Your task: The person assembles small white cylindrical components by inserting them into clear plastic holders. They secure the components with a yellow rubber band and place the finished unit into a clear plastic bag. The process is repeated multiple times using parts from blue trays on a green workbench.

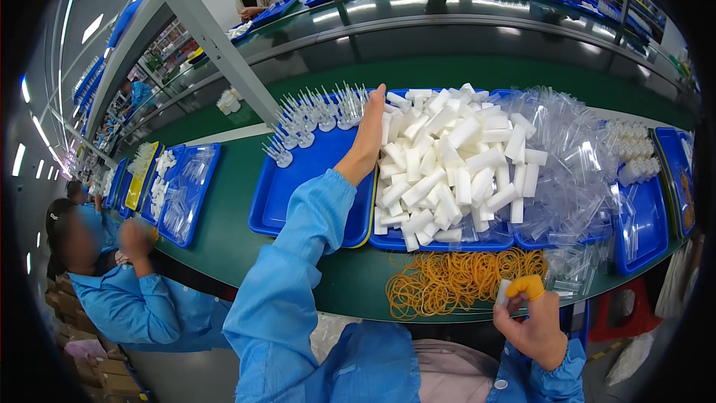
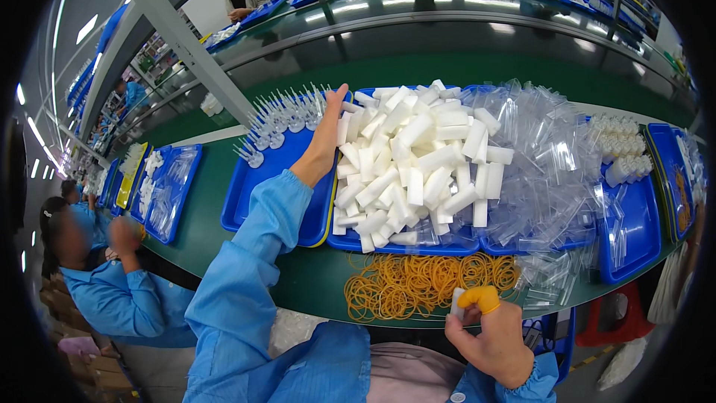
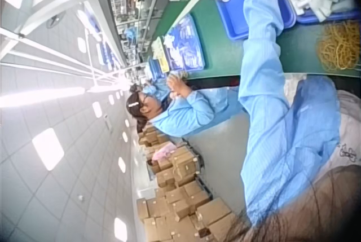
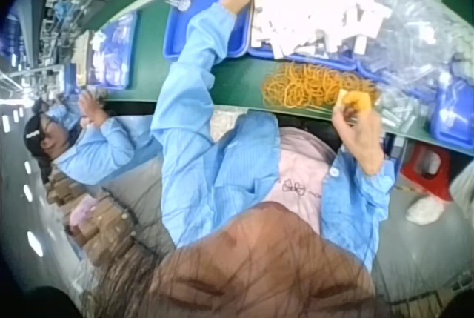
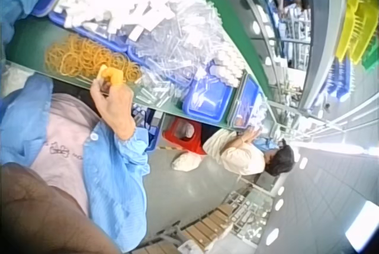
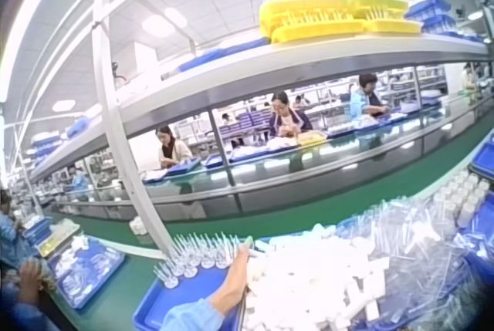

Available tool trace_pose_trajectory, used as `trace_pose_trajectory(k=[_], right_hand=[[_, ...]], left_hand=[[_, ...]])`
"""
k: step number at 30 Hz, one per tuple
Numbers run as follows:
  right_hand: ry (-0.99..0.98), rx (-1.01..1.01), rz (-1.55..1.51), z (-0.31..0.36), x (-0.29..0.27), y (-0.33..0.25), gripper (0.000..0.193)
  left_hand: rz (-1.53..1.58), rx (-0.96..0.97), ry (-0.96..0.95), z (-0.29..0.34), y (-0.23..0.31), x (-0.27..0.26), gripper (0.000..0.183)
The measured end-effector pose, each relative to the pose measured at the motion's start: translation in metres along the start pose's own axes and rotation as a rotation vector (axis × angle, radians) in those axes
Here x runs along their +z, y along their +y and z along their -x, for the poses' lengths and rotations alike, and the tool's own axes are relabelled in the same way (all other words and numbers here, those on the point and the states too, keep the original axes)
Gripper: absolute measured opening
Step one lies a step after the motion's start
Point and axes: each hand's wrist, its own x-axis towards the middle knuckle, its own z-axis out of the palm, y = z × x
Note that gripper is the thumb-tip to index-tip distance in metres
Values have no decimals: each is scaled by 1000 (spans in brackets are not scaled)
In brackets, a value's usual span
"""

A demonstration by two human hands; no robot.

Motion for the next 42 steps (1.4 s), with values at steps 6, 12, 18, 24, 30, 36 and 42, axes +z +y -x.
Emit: trace_pose_trajectory(k=[6, 12, 18, 24, 30, 36, 42], right_hand=[[-10, -5, -8, -1, 0, 0, 28], [-17, -1, -5, -1, 0, 1, 27], [56, -2, -94, -1, -1, -6, 35], [-68, -122, 46, -3, -6, -7, 42], [-102, -91, 26, -1, -4, -13, 40], [-62, -87, 25, 2, -4, -10, 40], [-101, -138, 12, -2, 4, -9, 39]], left_hand=[[155, -34, -189, -3, 12, -2, 73], [-18, -9, -128, -4, 10, 5, 70], [33, 80, 359, -12, 0, -38, 35], [-963, 530, 281, -4, -21, -68, 13], [-1045, 452, 131, -3, 1, -58, 18], [-1277, 301, -29, 30, 18, -62, 27], [-1180, 288, -110, 58, 5, -80, 39]])
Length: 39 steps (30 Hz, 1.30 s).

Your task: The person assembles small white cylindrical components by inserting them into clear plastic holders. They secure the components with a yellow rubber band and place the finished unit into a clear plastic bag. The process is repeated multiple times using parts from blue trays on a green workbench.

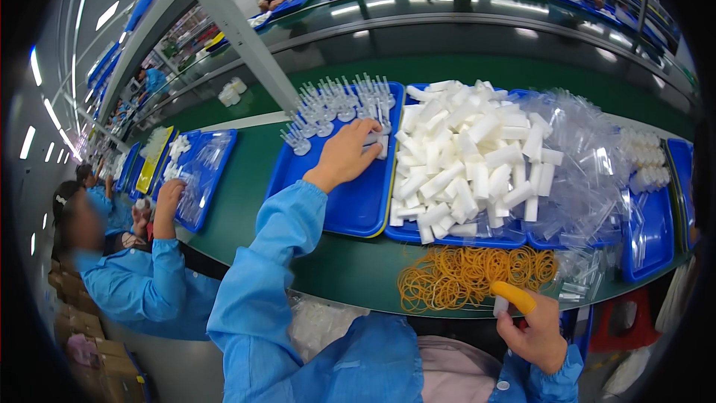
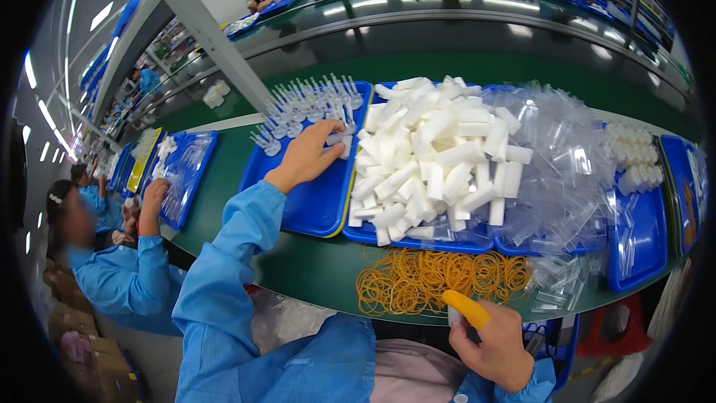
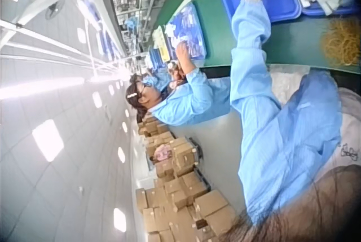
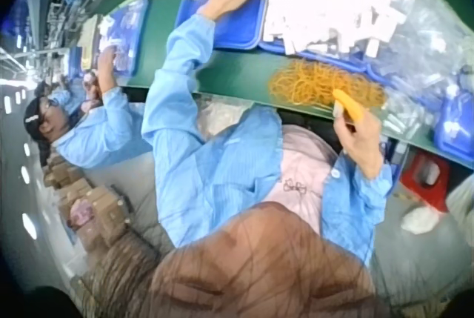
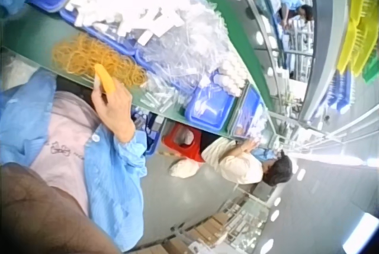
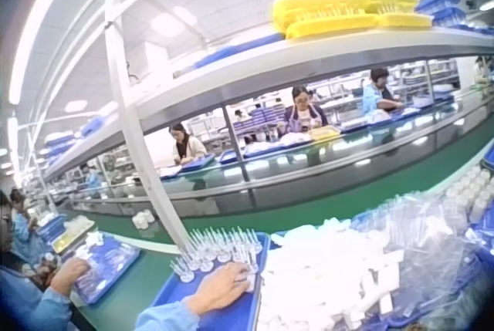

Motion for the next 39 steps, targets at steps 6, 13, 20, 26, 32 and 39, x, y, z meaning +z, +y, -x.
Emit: trace_pose_trajectory(k=[6, 13, 20, 26, 32, 39], right_hand=[[8, -17, -65, 6, 3, 1, 38], [24, -31, -3, 10, 7, -6, 39], [5, -34, -36, 7, 12, 7, 40], [-32, 46, -19, 10, 7, 10, 40], [-18, 28, -54, 13, 14, 14, 40], [-5, 22, -64, 16, 14, 14, 39]], left_hand=[[114, 30, -63, 11, 8, -4, 43], [-75, 189, -107, 46, 17, -14, 45], [-78, -8, -90, 45, 29, -5, 52], [-173, 137, -117, 56, 43, -15, 37], [-24, 75, -162, 63, 27, -18, 26], [201, -94, 112, 55, 9, 3, 21]])
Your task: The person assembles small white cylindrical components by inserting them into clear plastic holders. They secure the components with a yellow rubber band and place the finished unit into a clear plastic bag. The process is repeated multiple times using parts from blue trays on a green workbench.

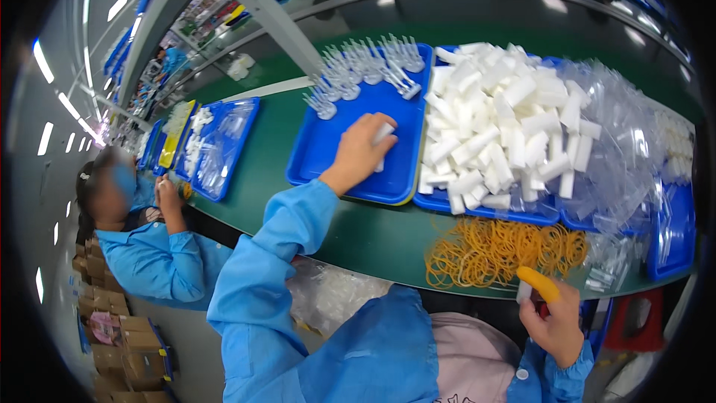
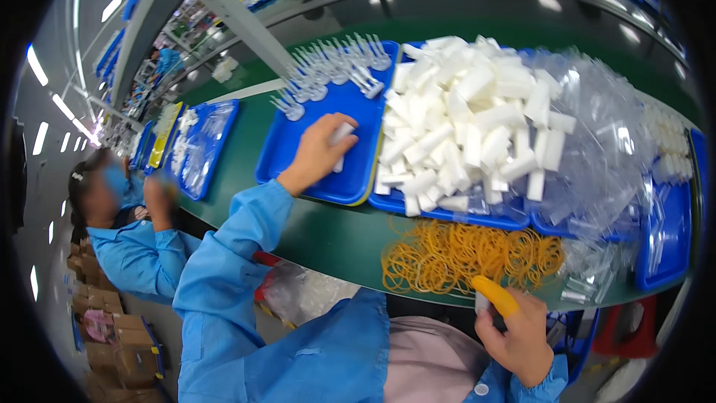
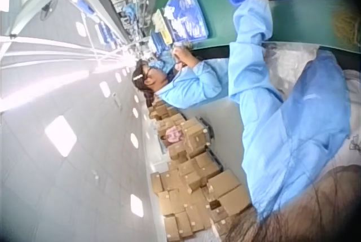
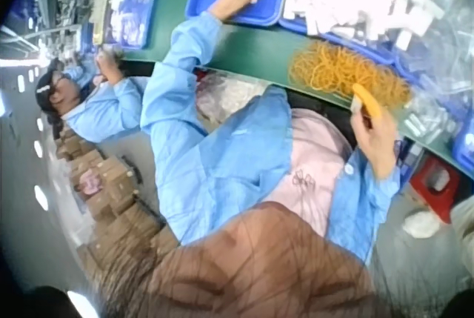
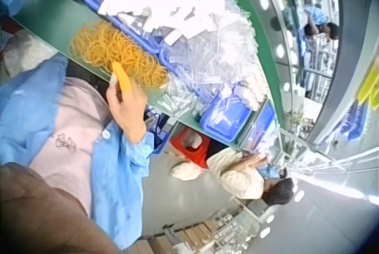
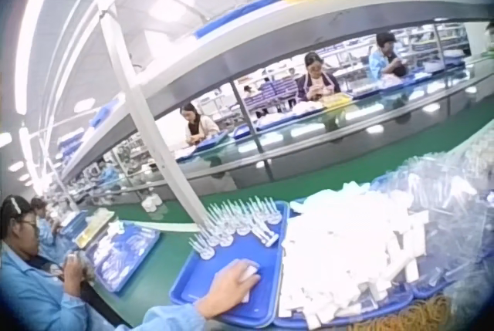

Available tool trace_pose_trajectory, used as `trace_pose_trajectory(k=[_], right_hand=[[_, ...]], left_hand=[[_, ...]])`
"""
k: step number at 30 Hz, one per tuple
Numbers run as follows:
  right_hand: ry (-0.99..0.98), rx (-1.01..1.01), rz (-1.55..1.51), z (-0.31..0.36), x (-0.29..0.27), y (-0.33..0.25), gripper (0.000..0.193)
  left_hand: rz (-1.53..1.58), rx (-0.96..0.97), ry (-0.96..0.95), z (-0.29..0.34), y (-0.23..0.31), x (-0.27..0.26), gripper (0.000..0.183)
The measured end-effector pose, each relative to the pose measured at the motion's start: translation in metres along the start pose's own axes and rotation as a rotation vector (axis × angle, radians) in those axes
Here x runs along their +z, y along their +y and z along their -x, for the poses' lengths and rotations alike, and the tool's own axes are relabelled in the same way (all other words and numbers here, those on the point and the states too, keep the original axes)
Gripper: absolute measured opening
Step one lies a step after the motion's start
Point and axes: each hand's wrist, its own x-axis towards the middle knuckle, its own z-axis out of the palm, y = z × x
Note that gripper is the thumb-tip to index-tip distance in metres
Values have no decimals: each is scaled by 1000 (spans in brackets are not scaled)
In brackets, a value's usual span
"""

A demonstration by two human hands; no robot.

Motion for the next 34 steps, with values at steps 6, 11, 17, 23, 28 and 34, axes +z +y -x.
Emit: trace_pose_trajectory(k=[6, 11, 17, 23, 28, 34], right_hand=[[-13, -19, 57, -5, -7, 2, 38], [-52, 4, 75, -5, -13, 6, 35], [-58, -5, 73, -7, -12, 10, 37], [-48, 3, 63, -9, -8, 4, 34], [-29, -4, 78, -7, -6, 3, 38], [-33, 18, 54, -4, -5, 10, 40]], left_hand=[[-179, -1, -88, 13, 36, -2, 24], [-257, 158, -47, 31, 42, -10, 25], [-121, 61, -142, 50, 57, -10, 17], [-88, 105, -150, 41, 44, -17, 22], [-96, 60, -33, 35, 47, -15, 19], [-135, -12, -301, 53, 52, -17, 36]])
